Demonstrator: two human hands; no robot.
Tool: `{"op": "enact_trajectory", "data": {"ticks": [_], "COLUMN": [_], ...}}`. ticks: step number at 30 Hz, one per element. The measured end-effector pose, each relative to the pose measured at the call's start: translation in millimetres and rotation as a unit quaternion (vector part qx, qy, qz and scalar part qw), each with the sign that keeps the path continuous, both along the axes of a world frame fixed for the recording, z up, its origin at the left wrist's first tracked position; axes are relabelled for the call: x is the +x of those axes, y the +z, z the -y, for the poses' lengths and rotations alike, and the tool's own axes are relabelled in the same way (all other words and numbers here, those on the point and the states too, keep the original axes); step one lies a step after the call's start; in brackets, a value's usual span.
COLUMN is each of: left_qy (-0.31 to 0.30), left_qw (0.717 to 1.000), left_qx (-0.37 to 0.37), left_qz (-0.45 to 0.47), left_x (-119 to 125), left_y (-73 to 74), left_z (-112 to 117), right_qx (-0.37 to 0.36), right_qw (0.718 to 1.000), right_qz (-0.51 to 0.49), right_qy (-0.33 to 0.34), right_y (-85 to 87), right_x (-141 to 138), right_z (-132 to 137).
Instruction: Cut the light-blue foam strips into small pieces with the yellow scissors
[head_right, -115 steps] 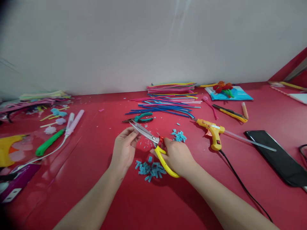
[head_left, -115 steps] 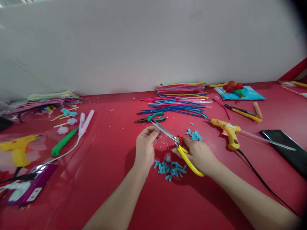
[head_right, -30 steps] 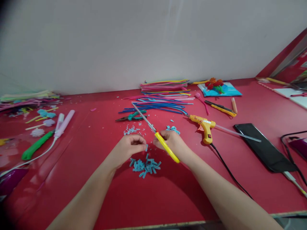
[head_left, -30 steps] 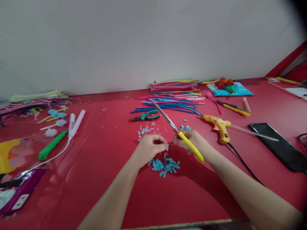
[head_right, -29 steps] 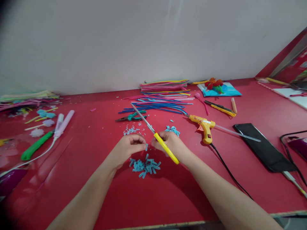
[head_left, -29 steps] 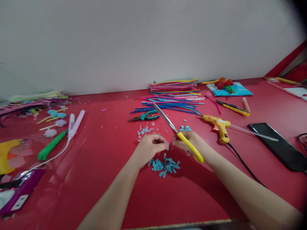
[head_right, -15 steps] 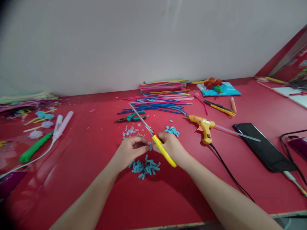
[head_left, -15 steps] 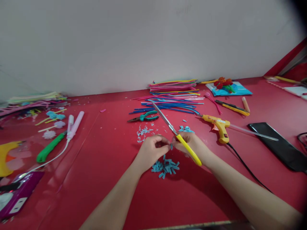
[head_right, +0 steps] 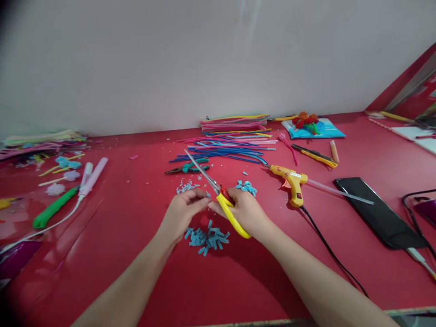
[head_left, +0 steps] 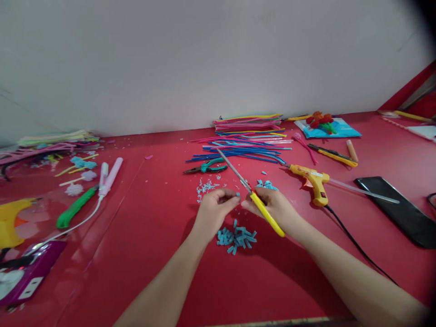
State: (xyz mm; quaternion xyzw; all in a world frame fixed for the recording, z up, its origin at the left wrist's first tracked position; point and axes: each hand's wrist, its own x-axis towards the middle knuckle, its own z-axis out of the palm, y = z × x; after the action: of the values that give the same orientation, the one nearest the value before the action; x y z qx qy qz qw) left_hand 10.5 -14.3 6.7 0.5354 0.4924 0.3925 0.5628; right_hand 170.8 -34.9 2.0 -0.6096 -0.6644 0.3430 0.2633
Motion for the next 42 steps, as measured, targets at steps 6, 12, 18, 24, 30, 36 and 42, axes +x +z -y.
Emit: {"op": "enact_trajectory", "data": {"ticks": [6,12,18,24,30,36,42], "left_qy": [0.137,0.143,0.147,0.142,0.138,0.140,0.140], "left_qw": [0.974,0.971,0.970,0.972,0.971,0.969,0.970], "left_qx": [-0.022,0.019,0.025,0.022,0.023,0.016,0.013], "left_qz": [0.181,0.188,0.193,0.186,0.194,0.203,0.197], "left_x": [-11,-16,-16,-18,-18,-18,-17], "left_y": [-0.6,0.8,2.8,1.8,0.9,2.0,3.6], "left_z": [-13,-16,-14,-15,-14,-14,-14], "right_qx": [0.058,0.092,0.105,0.098,0.114,0.111,0.111], "right_qw": [0.973,0.949,0.938,0.934,0.925,0.923,0.926], "right_qz": [0.224,0.301,0.328,0.343,0.361,0.367,0.358], "right_qy": [0.008,0.010,0.032,0.030,0.037,0.039,0.039], "right_y": [3.4,-0.1,-2.6,-0.7,-2.3,-4.0,-3.5], "right_x": [-2,-3,-3,-2,-1,-2,-2], "right_z": [7,8,8,8,7,7,8]}}
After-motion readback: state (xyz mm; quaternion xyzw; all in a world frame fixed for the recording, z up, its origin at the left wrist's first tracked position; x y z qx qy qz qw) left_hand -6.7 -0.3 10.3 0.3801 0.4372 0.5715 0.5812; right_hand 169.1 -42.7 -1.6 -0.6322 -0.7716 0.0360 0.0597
